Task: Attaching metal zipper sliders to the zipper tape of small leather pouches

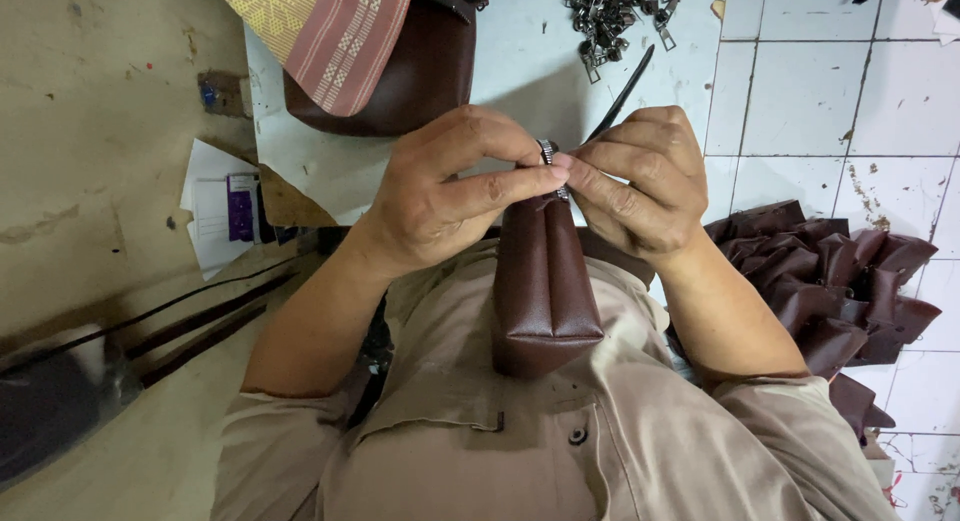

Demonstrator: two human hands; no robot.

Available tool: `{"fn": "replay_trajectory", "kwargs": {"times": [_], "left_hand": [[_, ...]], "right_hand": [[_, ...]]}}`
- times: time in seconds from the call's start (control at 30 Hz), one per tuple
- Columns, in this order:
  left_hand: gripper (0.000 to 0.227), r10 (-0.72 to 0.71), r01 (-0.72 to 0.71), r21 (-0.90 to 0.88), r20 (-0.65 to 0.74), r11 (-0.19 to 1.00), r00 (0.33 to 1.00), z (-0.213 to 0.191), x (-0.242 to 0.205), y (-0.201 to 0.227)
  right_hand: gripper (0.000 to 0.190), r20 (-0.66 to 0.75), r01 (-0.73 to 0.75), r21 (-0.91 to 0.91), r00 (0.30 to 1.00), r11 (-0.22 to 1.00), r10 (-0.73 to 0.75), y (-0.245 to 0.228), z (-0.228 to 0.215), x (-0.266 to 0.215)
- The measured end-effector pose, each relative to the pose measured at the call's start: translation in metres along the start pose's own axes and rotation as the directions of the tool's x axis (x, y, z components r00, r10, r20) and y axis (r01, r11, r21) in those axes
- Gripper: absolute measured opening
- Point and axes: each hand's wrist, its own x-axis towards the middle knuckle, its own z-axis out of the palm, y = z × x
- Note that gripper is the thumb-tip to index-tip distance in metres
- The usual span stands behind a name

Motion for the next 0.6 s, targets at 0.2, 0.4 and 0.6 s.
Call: {"fn": "replay_trajectory", "kwargs": {"times": [0.2, 0.4, 0.6], "left_hand": [[0.016, -0.008, 0.008, 0.009, -0.042, 1.000, 0.999, 0.007, -0.003, -0.001], [0.019, -0.034, 0.035, 0.031, -0.048, 0.999, 0.998, 0.011, -0.004, 0.000], [0.010, -0.193, 0.194, -0.008, -0.125, 0.981, 0.973, 0.017, 0.003, 0.010]], "right_hand": [[0.018, -0.010, -0.039, 0.000, 0.999, 0.999, 0.039, -0.003, 0.002, 0.002], [0.017, -0.011, -0.064, 0.032, 0.998, 0.997, 0.065, -0.005, 0.000, 0.003], [0.017, -0.034, -0.185, 0.075, 0.982, 0.980, 0.188, -0.012, 0.006, 0.013]]}}
